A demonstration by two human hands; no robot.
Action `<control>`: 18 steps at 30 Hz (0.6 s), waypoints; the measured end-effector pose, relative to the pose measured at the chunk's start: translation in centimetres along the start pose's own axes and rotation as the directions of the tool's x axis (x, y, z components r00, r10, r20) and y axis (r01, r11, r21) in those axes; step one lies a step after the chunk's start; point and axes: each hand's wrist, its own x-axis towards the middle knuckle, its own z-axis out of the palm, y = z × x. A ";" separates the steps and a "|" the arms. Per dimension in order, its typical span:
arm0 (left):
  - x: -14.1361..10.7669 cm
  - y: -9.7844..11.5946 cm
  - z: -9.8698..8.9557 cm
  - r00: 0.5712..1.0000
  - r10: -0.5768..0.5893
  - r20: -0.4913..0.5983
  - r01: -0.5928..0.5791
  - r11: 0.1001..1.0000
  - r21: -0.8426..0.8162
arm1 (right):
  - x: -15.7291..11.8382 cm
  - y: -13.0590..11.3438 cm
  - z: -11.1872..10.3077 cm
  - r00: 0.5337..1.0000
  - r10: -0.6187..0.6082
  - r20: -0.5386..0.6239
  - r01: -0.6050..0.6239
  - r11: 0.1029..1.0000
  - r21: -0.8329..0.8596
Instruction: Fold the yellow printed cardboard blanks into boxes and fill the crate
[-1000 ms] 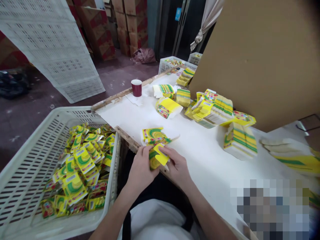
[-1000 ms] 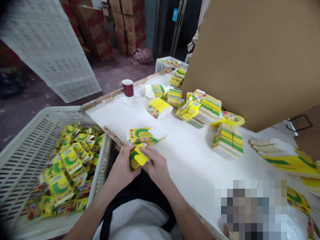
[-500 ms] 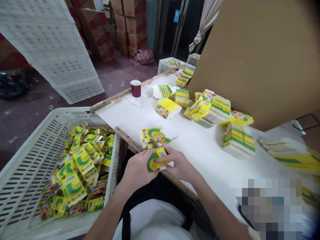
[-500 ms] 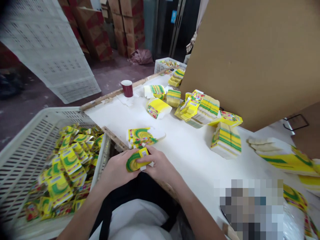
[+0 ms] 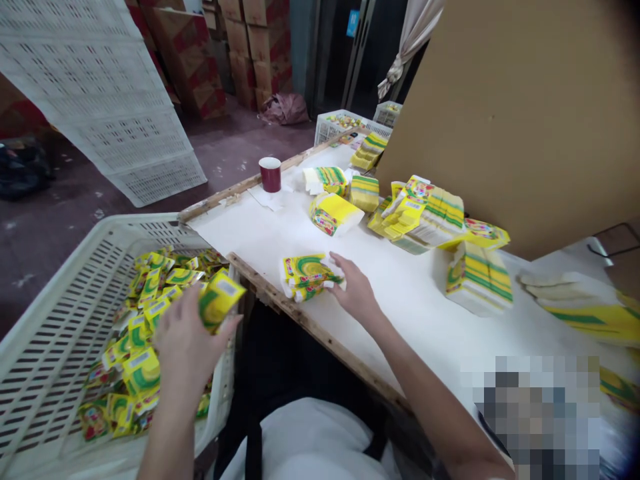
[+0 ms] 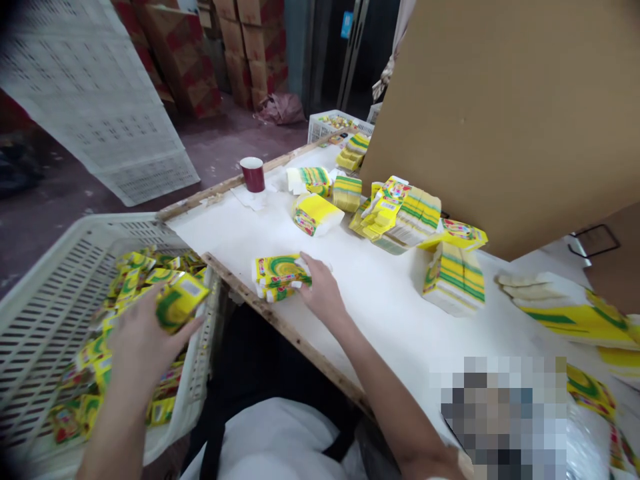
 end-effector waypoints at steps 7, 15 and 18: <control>-0.8 0.1 1.4 0.986 -0.092 0.137 0.141 0.903 -0.407 | 1.9 1.1 0.0 0.997 -0.026 0.078 0.037 0.988 -0.148; -2.3 8.8 5.7 0.927 -0.011 0.375 0.375 0.054 -0.925 | -2.4 -4.7 -1.0 0.978 0.040 0.204 -0.126 0.893 0.432; -1.4 11.2 5.0 0.916 -0.155 0.369 0.354 -0.119 -0.928 | -4.5 -6.7 0.4 0.961 -0.011 0.276 -0.205 0.641 0.739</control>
